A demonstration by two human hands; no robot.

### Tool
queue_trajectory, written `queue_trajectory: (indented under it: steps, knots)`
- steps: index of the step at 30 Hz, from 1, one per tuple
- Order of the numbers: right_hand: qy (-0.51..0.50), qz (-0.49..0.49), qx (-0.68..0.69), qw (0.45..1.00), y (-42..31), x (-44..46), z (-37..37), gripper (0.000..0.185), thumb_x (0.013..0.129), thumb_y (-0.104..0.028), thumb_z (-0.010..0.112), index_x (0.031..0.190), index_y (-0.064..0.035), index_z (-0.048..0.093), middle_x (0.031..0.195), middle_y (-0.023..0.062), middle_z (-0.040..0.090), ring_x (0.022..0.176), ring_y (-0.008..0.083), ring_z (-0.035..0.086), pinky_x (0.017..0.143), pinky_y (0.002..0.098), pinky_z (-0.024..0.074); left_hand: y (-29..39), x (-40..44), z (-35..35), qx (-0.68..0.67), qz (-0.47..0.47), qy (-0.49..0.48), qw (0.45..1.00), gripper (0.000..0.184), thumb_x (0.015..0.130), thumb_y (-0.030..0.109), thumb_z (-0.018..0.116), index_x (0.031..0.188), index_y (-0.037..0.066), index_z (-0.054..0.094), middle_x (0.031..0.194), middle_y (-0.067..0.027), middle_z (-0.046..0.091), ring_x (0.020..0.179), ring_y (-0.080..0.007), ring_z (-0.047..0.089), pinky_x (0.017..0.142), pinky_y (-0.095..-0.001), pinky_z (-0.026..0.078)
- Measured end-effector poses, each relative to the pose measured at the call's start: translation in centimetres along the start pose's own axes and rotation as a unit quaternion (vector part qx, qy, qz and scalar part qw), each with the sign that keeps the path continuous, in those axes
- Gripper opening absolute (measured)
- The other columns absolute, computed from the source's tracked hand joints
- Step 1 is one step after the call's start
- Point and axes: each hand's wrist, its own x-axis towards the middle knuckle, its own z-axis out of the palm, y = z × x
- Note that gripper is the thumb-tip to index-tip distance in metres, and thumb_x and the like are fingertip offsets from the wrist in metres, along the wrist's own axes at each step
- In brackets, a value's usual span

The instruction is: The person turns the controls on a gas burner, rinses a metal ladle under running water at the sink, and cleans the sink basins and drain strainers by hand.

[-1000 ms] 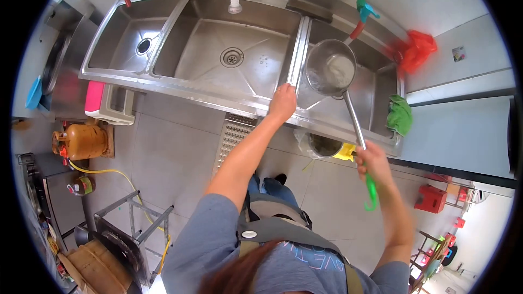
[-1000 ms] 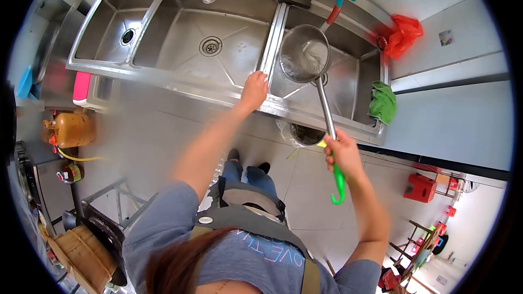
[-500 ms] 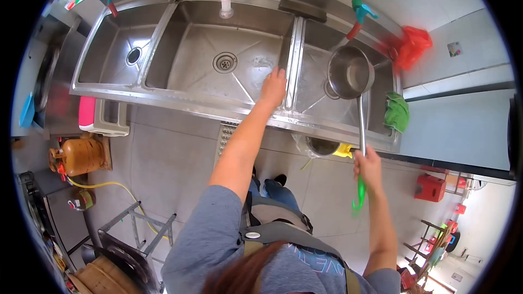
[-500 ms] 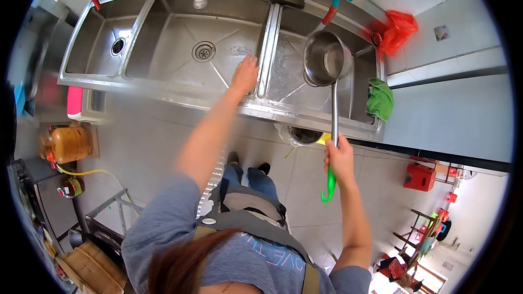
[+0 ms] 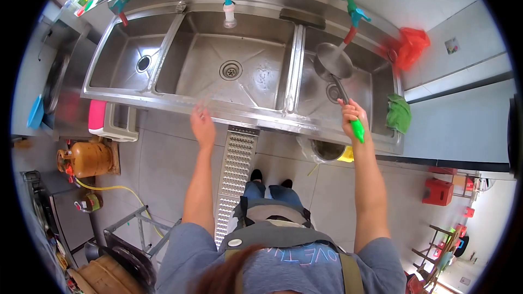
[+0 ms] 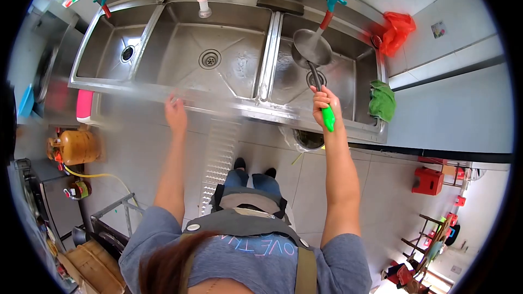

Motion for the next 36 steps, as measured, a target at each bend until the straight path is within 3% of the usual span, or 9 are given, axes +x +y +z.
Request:
queue_trajectory:
  steps: [6, 9, 12, 23, 30, 36]
  knots:
    - [-0.019, -0.004, -0.049, 0.999, -1.1, -0.6, -1.9, 0.026, 0.088, -0.018, 0.038, 0.097, 0.0048, 0.044, 0.054, -0.0031, 0.038, 0.04, 0.003, 0.036, 0.033, 0.0159, 0.0306, -4.2, -5.4, -8.6, 0.185, -0.034, 0.101, 0.977, 0.037, 0.081, 0.016, 0.047, 0.112, -0.004, 0.041, 0.109, -0.0168, 0.046, 0.085, -0.0231, 0.052, 0.075, -0.0327, 0.041]
    - [-0.028, -0.006, -0.083, 0.996, -2.3, -1.3, -2.2, 0.024, 0.087, -0.018, 0.039, 0.098, 0.0029, 0.045, 0.054, -0.0036, 0.038, 0.04, 0.0026, 0.036, 0.032, 0.0161, 0.0309, -5.0, -8.8, -10.9, 0.155, -0.113, 0.152, 0.97, 0.037, 0.081, 0.015, 0.048, 0.111, -0.004, 0.041, 0.109, -0.0169, 0.046, 0.083, -0.0229, 0.052, 0.075, -0.0325, 0.042]
    - [-0.035, 0.001, -0.091, 0.995, -3.5, -2.3, -1.4, 0.025, 0.088, -0.018, 0.038, 0.099, 0.0032, 0.045, 0.055, -0.0039, 0.038, 0.04, 0.0024, 0.036, 0.033, 0.0162, 0.0303, -15.0, -11.3, -12.9, 0.32, 0.045, 0.126, 0.938, 0.037, 0.08, 0.014, 0.049, 0.111, -0.005, 0.042, 0.107, -0.0173, 0.047, 0.082, -0.0228, 0.052, 0.074, -0.0324, 0.042]
    - [-0.091, 0.062, -0.07, 0.991, -6.7, -4.8, -0.4, 0.024, 0.088, -0.014, 0.037, 0.099, 0.0062, 0.044, 0.057, -0.0032, 0.039, 0.041, 0.0017, 0.037, 0.034, 0.0158, 0.0305, -11.5, -18.5, -12.2, 0.373, 0.032, 0.125, 0.919, 0.036, 0.08, 0.016, 0.049, 0.109, -0.005, 0.043, 0.101, -0.0182, 0.05, 0.081, -0.0242, 0.053, 0.073, -0.0328, 0.042]
    - [-0.084, 0.065, -0.129, 0.986, -8.4, -6.3, 0.6, 0.023, 0.087, -0.013, 0.038, 0.099, 0.0063, 0.043, 0.057, -0.0033, 0.039, 0.042, 0.0014, 0.038, 0.034, 0.0148, 0.0314, -9.8, -21.4, -13.7, 0.329, -0.08, 0.146, 0.929, 0.036, 0.079, 0.016, 0.05, 0.107, -0.006, 0.044, 0.103, -0.0197, 0.049, 0.084, -0.0262, 0.054, 0.074, -0.0333, 0.043]
    - [-0.021, 0.097, -0.129, 0.987, -8.4, -8.5, 1.3, 0.02, 0.086, -0.011, 0.038, 0.097, 0.006, 0.043, 0.056, -0.0043, 0.037, 0.04, 0.0021, 0.034, 0.033, 0.0159, 0.0247, -14.4, -23.3, -14.5, 0.38, -0.082, 0.144, 0.91, 0.035, 0.079, 0.016, 0.05, 0.106, -0.004, 0.045, 0.102, -0.019, 0.052, 0.086, -0.027, 0.055, 0.076, -0.0335, 0.043]
